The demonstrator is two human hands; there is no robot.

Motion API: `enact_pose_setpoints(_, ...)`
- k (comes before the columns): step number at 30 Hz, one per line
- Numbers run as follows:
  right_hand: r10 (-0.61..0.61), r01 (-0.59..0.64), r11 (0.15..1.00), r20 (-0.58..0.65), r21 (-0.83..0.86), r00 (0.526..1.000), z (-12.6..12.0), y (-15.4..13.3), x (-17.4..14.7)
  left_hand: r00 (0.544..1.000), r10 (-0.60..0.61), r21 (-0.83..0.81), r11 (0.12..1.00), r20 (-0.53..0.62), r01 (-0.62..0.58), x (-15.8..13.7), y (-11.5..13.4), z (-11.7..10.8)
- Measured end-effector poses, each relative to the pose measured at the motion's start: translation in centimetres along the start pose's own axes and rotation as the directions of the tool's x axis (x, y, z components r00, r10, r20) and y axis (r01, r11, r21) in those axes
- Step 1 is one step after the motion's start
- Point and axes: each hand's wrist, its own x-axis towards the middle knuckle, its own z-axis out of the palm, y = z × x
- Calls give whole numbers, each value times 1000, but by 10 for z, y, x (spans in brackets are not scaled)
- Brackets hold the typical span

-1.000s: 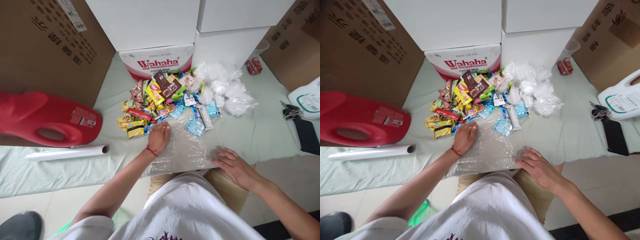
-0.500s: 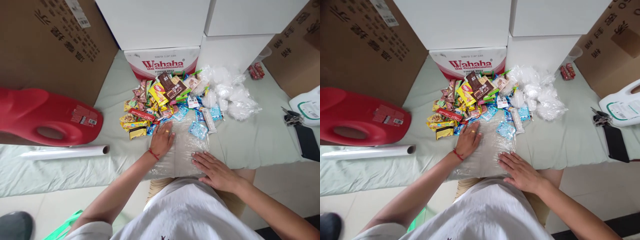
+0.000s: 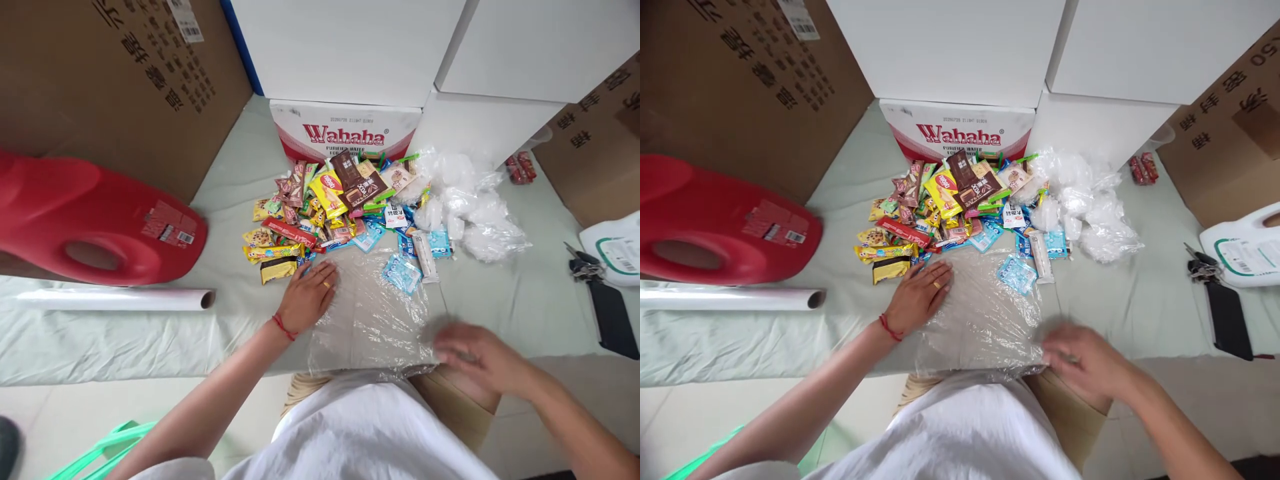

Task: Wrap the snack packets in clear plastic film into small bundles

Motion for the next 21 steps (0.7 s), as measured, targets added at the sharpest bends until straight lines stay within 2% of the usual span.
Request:
enact_pose_setpoints(1, 63, -64, 998, -57, -6, 996, -16, -1, 19, 1000, -17, 9, 1000, 9, 17, -4, 2, 1)
enact_pose_setpoints(3, 115, -137, 988, -240, -76, 964, -46, -1, 69, 999, -43, 36, 998, 27, 42, -9, 6, 3)
enact_pose_setpoints(6, 161, -256, 955, -463, -149, 872, -86, 3, 160, 997, -47, 75, 996, 60, 43, -9, 10, 4)
enact_pose_setpoints(8, 96, -285, 928, -584, -240, 806, -107, 4, 216, 996, -42, 89, 995, 76, 36, -8, 12, 4)
enact_pose_setpoints(9, 3, -231, 916, -571, -328, 821, -115, 3, 239, 996, -42, 93, 995, 84, 34, -7, 12, 3)
enact_pose_setpoints(11, -164, -74, 855, -403, -513, 900, -126, -1, 272, 995, -42, 93, 995, 91, 33, -7, 13, 1)
enact_pose_setpoints(13, -213, 38, 780, -208, -624, 955, -132, -7, 288, 995, -42, 85, 996, 86, 35, -7, 13, 1)
enact_pose_setpoints(15, -167, 35, 736, -131, -676, 977, -134, -12, 289, 996, -50, 75, 996, 74, 44, -8, 14, 1)
enact_pose_setpoints(17, -98, -8, 739, -120, -673, 988, -139, -13, 279, 996, -60, 58, 997, 72, 56, -9, 15, 1)
enact_pose_setpoints(19, -27, -44, 801, -109, -597, 994, -149, -14, 265, 994, -68, 38, 997, 81, 65, -9, 15, 1)
enact_pose_setpoints(21, 51, -101, 889, -121, -446, 991, -161, -16, 256, 993, -68, 21, 998, 93, 66, -9, 15, 1)
